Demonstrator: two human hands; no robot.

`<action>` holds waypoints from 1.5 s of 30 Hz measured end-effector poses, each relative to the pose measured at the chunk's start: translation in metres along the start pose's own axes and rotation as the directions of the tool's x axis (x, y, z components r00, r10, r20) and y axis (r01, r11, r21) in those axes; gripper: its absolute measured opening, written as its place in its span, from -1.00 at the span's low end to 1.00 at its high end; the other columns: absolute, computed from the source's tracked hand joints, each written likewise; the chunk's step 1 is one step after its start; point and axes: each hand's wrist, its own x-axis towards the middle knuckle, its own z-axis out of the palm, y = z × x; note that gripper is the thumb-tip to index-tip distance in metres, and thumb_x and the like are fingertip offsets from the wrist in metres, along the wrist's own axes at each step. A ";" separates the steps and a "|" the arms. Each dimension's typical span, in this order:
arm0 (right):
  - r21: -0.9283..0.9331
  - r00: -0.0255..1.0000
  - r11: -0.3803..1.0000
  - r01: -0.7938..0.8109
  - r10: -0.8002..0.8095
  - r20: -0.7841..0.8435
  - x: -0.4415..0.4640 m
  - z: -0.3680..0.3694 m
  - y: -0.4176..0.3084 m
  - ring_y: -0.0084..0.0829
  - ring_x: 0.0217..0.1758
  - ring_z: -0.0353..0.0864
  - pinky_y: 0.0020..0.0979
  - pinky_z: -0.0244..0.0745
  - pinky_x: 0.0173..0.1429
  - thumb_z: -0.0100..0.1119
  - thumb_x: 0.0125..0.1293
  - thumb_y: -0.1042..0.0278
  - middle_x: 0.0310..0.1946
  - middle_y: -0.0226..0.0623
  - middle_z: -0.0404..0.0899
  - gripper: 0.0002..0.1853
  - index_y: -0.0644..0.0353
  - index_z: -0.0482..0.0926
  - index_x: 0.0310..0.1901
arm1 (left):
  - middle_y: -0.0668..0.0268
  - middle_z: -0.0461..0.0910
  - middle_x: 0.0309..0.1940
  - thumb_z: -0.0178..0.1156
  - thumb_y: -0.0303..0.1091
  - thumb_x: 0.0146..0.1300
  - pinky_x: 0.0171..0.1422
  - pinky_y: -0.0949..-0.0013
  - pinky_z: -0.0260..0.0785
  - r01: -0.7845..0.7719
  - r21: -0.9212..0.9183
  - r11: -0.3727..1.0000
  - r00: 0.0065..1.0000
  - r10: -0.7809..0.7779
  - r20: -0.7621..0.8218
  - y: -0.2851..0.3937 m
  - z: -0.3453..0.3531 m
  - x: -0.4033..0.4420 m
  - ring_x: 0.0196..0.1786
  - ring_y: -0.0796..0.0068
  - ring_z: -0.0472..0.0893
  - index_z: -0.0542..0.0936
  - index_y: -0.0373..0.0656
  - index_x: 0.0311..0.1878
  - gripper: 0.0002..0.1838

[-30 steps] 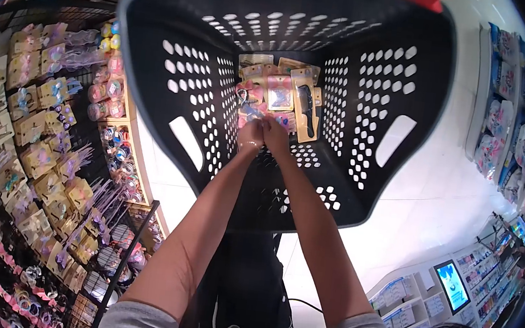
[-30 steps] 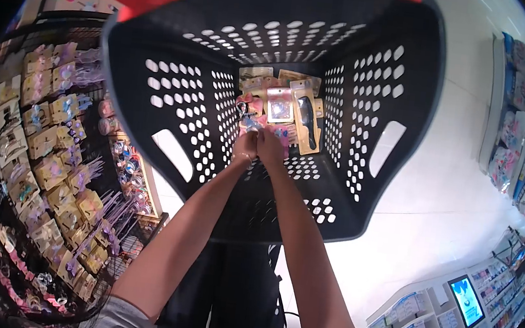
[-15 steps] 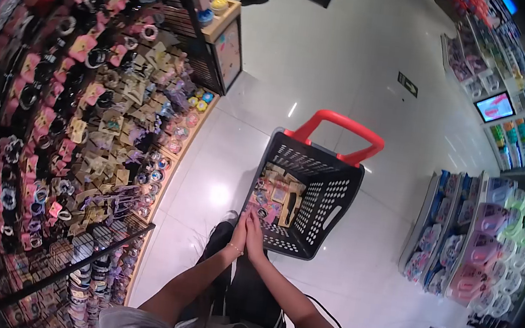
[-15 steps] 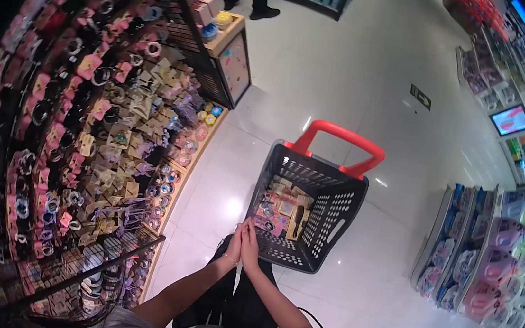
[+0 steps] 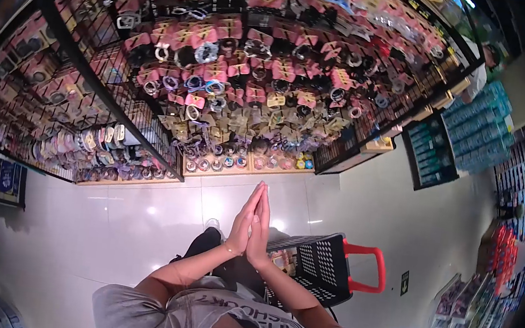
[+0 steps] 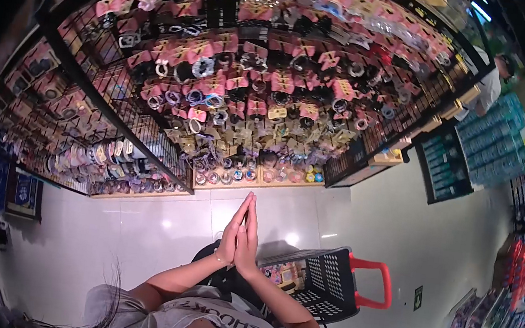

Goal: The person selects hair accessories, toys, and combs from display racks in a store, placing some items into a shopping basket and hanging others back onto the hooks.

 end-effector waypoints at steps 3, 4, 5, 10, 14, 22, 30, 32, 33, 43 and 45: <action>-0.063 0.982 0.992 0.108 -0.097 0.164 0.004 0.042 0.016 -0.23 0.40 -0.17 -0.35 -0.23 0.39 -0.30 0.23 0.44 0.33 -0.04 -0.16 -0.42 0.41 -0.11 0.28 | 0.03 0.01 0.30 -0.46 0.05 0.28 0.39 0.29 -0.19 -0.063 0.203 0.977 0.992 0.084 -0.096 0.019 -0.051 -0.008 0.36 0.17 0.01 0.06 -0.33 0.28 -0.32; -0.050 0.969 0.993 0.108 -0.094 0.227 0.004 0.053 0.021 -0.21 0.40 -0.15 -0.34 -0.21 0.38 -0.27 0.22 0.44 0.33 -0.02 -0.15 -0.41 0.40 -0.10 0.28 | 0.03 0.01 0.30 -0.46 0.05 0.28 0.39 0.29 -0.19 -0.068 0.202 0.977 0.990 0.090 -0.106 0.022 -0.068 -0.013 0.36 0.17 0.01 0.06 -0.33 0.28 -0.32; -0.039 0.954 0.993 0.111 -0.096 0.285 0.005 0.062 0.024 -0.18 0.39 -0.13 -0.32 -0.20 0.38 -0.24 0.22 0.44 0.32 0.00 -0.13 -0.41 0.39 -0.09 0.28 | 0.02 0.03 0.29 -0.46 0.06 0.28 0.38 0.28 -0.18 -0.078 0.288 0.955 0.989 0.111 -0.102 0.023 -0.084 -0.017 0.35 0.14 0.03 0.07 -0.34 0.27 -0.31; -0.132 0.870 0.951 0.281 -0.194 0.453 0.006 0.079 0.027 -0.08 0.38 -0.09 -0.25 -0.12 0.36 -0.11 0.20 0.33 0.29 0.07 -0.07 -0.39 0.31 0.00 0.27 | -0.13 0.06 0.24 -0.44 0.16 0.25 0.33 0.18 -0.03 -0.217 0.531 0.819 0.971 0.236 0.032 0.019 -0.139 -0.035 0.28 -0.05 0.14 0.11 -0.37 0.24 -0.24; -0.167 0.802 0.899 0.404 -0.260 0.538 0.014 0.078 0.036 -0.01 0.37 -0.10 -0.21 -0.08 0.34 -0.06 0.19 0.17 0.30 0.08 -0.10 -0.34 0.23 0.01 0.28 | -0.18 0.05 0.23 -0.41 0.19 0.23 0.29 0.11 0.03 -0.368 0.543 0.755 0.922 0.371 0.109 0.004 -0.147 -0.033 0.25 -0.18 0.14 -0.02 -0.20 0.32 -0.25; -0.197 0.746 0.855 0.480 -0.280 0.604 0.038 0.058 0.040 0.04 0.37 -0.14 -0.15 -0.09 0.34 -0.12 0.18 -0.13 0.31 0.13 -0.19 -0.23 0.14 -0.08 0.31 | -0.15 -0.19 0.31 -0.13 0.20 0.09 0.34 0.12 -0.07 -0.371 0.422 0.827 0.925 0.286 0.251 -0.003 -0.144 -0.011 0.34 -0.15 -0.07 -0.20 -0.16 0.35 -0.09; -0.109 0.659 0.867 0.487 -0.283 0.697 0.074 0.047 0.041 0.04 0.37 -0.15 -0.16 -0.10 0.35 0.11 0.10 0.10 0.31 0.11 -0.21 -0.19 0.24 -0.07 0.29 | -0.27 -0.11 0.26 -0.30 0.35 0.10 0.35 0.08 -0.10 -0.335 0.504 0.796 0.939 0.327 0.107 -0.026 -0.133 0.010 0.30 -0.21 0.00 -0.18 -0.28 0.33 -0.04; -0.087 0.671 0.869 0.487 -0.308 0.675 0.090 0.040 0.038 0.04 0.36 -0.11 -0.15 -0.07 0.34 0.09 0.12 0.12 0.30 0.10 -0.16 -0.22 0.26 -0.05 0.28 | -0.27 -0.12 0.26 -0.32 0.37 0.10 0.34 0.06 -0.10 -0.325 0.517 0.792 0.942 0.318 0.105 -0.024 -0.123 0.024 0.31 -0.23 -0.02 -0.18 -0.33 0.31 -0.02; -0.098 0.680 0.864 0.493 -0.313 0.662 0.096 0.034 0.039 0.04 0.35 -0.08 -0.14 -0.06 0.34 0.08 0.13 0.15 0.30 0.10 -0.12 -0.25 0.28 -0.02 0.27 | -0.26 -0.14 0.27 -0.31 0.35 0.10 0.34 0.03 -0.12 -0.293 0.526 0.798 0.953 0.290 0.090 -0.025 -0.117 0.030 0.31 -0.24 -0.03 -0.20 -0.36 0.31 -0.01; -0.023 0.754 0.778 0.628 -0.601 0.264 0.132 -0.004 0.039 0.11 0.31 0.01 -0.06 0.01 0.30 -0.10 0.12 0.41 0.24 0.12 0.04 -0.48 0.29 0.19 0.17 | -0.25 -0.19 0.28 -0.25 0.27 0.13 0.36 0.04 -0.18 -0.300 0.476 0.827 0.954 0.249 0.168 -0.042 -0.044 0.111 0.32 -0.21 -0.07 -0.28 -0.42 0.29 -0.02; -0.058 0.765 0.780 0.623 -0.593 0.251 0.140 -0.016 0.037 0.09 0.31 0.02 -0.06 -0.01 0.31 -0.11 0.11 0.42 0.25 0.10 0.04 -0.46 0.29 0.17 0.19 | -0.24 -0.19 0.28 -0.24 0.27 0.13 0.36 0.05 -0.18 -0.306 0.462 0.832 0.950 0.241 0.197 -0.043 -0.033 0.118 0.32 -0.21 -0.07 -0.28 -0.42 0.29 -0.02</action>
